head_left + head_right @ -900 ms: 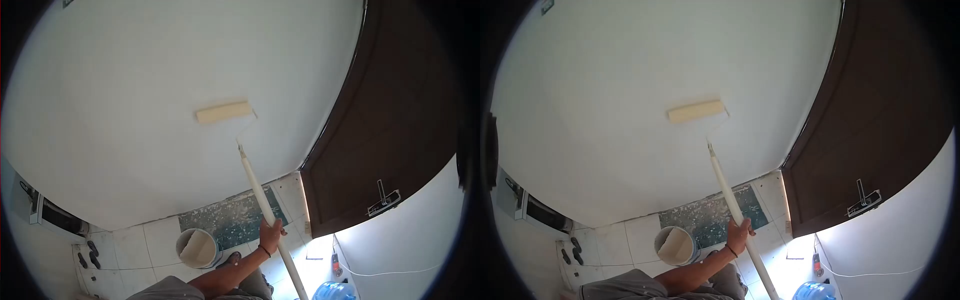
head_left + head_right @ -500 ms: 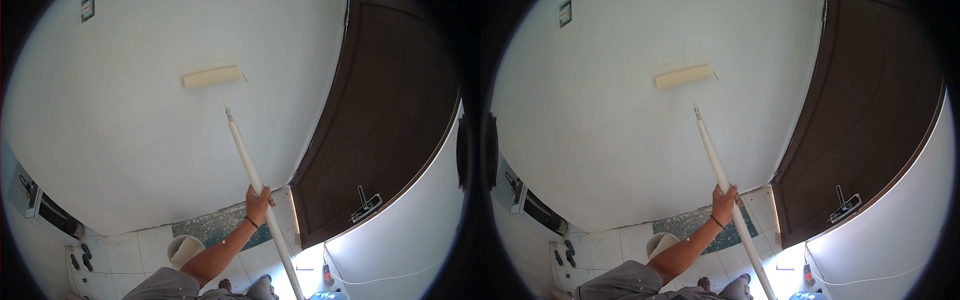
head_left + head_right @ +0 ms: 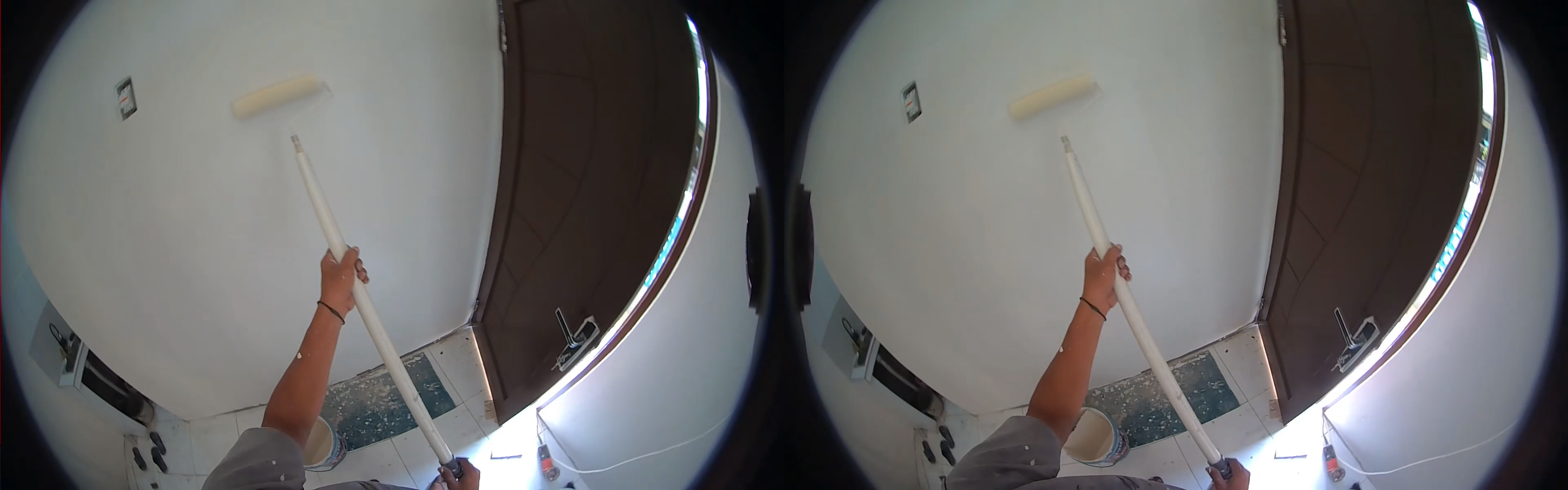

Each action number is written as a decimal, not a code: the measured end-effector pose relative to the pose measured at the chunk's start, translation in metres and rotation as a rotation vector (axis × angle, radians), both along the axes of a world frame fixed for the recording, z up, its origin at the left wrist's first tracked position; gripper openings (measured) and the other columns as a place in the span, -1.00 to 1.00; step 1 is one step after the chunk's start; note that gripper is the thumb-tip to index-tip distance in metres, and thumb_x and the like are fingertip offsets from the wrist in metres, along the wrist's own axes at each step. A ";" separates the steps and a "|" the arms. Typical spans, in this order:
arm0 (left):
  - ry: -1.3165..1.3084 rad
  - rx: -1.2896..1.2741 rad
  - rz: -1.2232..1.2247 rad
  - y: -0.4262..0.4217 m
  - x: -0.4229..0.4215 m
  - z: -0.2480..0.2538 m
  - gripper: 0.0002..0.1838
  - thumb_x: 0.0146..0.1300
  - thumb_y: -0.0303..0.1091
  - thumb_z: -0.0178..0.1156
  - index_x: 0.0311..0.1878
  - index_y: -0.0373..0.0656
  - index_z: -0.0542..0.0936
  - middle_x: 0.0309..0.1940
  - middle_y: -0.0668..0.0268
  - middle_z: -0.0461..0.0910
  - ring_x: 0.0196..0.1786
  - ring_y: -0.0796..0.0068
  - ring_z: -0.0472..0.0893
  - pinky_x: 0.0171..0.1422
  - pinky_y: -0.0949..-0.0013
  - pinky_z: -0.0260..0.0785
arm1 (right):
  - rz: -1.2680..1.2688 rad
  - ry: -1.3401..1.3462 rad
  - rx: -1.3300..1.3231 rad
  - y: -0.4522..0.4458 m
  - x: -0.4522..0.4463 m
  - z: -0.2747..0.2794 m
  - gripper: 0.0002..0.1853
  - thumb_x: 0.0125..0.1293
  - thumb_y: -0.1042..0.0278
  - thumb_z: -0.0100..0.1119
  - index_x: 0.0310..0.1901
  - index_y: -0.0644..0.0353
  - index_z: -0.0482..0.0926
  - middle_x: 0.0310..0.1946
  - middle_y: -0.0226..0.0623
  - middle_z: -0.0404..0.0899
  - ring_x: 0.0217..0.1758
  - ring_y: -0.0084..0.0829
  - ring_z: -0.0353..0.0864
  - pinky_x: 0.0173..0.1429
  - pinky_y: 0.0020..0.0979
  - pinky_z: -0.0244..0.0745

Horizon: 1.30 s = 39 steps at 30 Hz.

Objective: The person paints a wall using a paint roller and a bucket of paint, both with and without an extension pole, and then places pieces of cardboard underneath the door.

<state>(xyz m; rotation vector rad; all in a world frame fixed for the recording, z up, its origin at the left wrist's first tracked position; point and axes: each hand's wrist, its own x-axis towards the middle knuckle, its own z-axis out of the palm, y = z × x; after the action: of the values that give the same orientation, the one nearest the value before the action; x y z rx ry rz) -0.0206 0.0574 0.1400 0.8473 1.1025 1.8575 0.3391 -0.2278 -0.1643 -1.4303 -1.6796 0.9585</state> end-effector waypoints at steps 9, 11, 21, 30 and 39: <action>0.047 -0.009 0.054 -0.014 -0.002 0.005 -0.85 0.42 -0.41 0.18 -0.18 -0.13 0.37 -0.51 0.35 0.39 -0.55 0.55 0.38 -0.46 0.37 0.39 | 0.130 -0.014 -0.089 0.023 0.001 0.018 -0.55 0.24 0.02 0.54 -0.15 0.31 0.68 -0.42 -0.09 0.72 -0.38 -0.18 0.76 -0.21 -0.21 0.63; 0.042 -0.021 0.051 -0.004 -0.014 -0.006 -0.85 0.42 -0.40 0.18 -0.18 -0.13 0.37 -0.51 0.36 0.39 -0.55 0.54 0.38 -0.46 0.37 0.40 | 0.157 -0.075 -0.166 0.030 0.003 0.014 -0.48 0.20 -0.04 0.56 -0.15 0.33 0.70 -0.46 -0.11 0.70 -0.41 -0.21 0.74 -0.22 -0.23 0.62; 0.005 -0.216 0.028 -0.023 -0.004 -0.139 -0.85 0.45 -0.42 0.18 -0.18 -0.15 0.38 -0.53 0.32 0.41 -0.59 0.47 0.44 -0.48 0.29 0.46 | 0.183 -0.178 -0.299 -0.018 0.029 -0.106 -0.58 0.29 0.01 0.46 -0.19 0.26 0.62 -0.38 -0.06 0.75 -0.25 -0.02 0.80 -0.17 -0.12 0.66; -0.192 -0.331 -0.071 -0.057 0.057 -0.253 -0.85 0.42 -0.51 0.18 -0.17 -0.19 0.37 -0.41 0.23 0.47 -0.45 0.37 0.54 -0.32 0.18 0.58 | 0.001 -0.253 -0.467 -0.073 0.107 -0.148 -0.61 0.24 0.05 0.42 -0.21 0.26 0.64 -0.32 0.11 0.73 -0.24 0.14 0.73 -0.11 0.03 0.62; -0.516 -0.294 -0.223 -0.155 0.140 -0.263 -0.86 0.48 -0.29 0.25 -0.17 -0.08 0.49 -0.49 0.34 0.50 -0.38 0.35 0.62 0.00 0.00 0.61 | -0.337 -0.904 -0.500 -0.138 0.279 -0.199 -0.54 0.03 0.17 0.49 -0.12 0.28 0.58 -0.09 0.03 0.59 0.10 0.00 0.52 0.27 -0.12 0.38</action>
<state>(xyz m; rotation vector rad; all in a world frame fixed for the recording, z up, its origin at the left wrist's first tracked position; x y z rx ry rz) 0.1193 -0.0976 -0.1233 0.2805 0.8790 1.5541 0.6178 -0.3662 -0.3634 -2.6673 -1.7305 0.5717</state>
